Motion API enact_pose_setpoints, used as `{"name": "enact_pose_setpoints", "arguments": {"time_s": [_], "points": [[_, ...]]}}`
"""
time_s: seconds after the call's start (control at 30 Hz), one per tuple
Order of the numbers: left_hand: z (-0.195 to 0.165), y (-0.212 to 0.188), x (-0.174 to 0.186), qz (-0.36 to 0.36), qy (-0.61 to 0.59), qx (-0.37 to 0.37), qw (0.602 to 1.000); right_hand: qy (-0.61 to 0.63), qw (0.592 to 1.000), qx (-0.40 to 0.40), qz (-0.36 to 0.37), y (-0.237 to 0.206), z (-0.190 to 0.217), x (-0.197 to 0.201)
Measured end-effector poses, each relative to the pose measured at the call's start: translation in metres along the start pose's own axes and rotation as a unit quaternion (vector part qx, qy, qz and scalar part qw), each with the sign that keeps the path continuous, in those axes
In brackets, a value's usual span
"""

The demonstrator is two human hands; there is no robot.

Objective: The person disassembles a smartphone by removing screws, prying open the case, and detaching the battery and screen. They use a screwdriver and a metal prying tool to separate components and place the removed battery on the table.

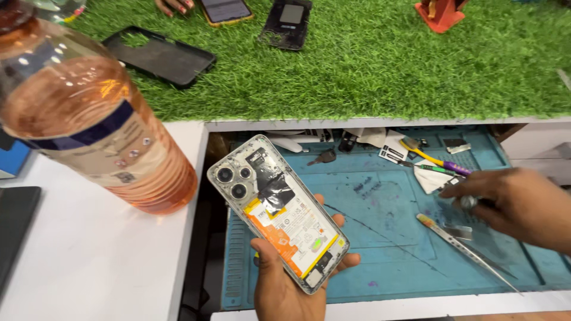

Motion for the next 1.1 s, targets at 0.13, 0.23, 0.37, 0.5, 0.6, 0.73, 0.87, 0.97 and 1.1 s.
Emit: {"name": "enact_pose_setpoints", "arguments": {"time_s": [0.13,0.23,0.37,0.5,0.6,0.73,0.87,0.97,1.1], "points": [[0.0,-0.003,-0.002,-0.003,-0.005,0.01,1.0,-0.009,0.999,-0.023,0.037,-0.007,0.002,-0.015],[0.0,-0.004,-0.004,-0.008,-0.003,0.011,1.0,-0.017,0.999,0.045,0.011,-0.001,0.018,-0.012],[0.0,-0.005,-0.004,-0.032,0.01,0.018,0.999,-0.067,0.996,0.005,0.06,0.008,0.025,-0.01],[-0.001,-0.003,-0.004,-0.025,-0.004,0.019,1.0,-0.1,0.991,0.073,0.044,0.016,0.044,-0.005],[-0.001,-0.004,-0.002,-0.024,0.002,0.016,1.0,-0.113,0.993,0.037,0.027,0.026,0.055,-0.002],[0.0,-0.004,0.0,-0.015,-0.003,0.012,1.0,-0.071,0.994,0.078,0.002,0.035,0.07,0.003],[-0.001,-0.005,0.001,-0.012,-0.004,0.01,1.0,-0.074,0.989,0.13,-0.016,0.045,0.079,0.001],[0.0,-0.007,0.0,-0.01,-0.005,0.004,1.0,-0.061,0.987,0.131,-0.072,0.059,0.081,0.003],[0.0,-0.007,-0.001,0.005,-0.016,0.005,1.0,-0.003,0.986,0.14,-0.095,0.061,0.074,0.014]]}}
Point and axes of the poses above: each hand's wrist, its own y-axis towards the middle knuckle, its own x-axis out of the back of the hand, z = x × y, the point moved 4 cm from there along y, towards the middle knuckle
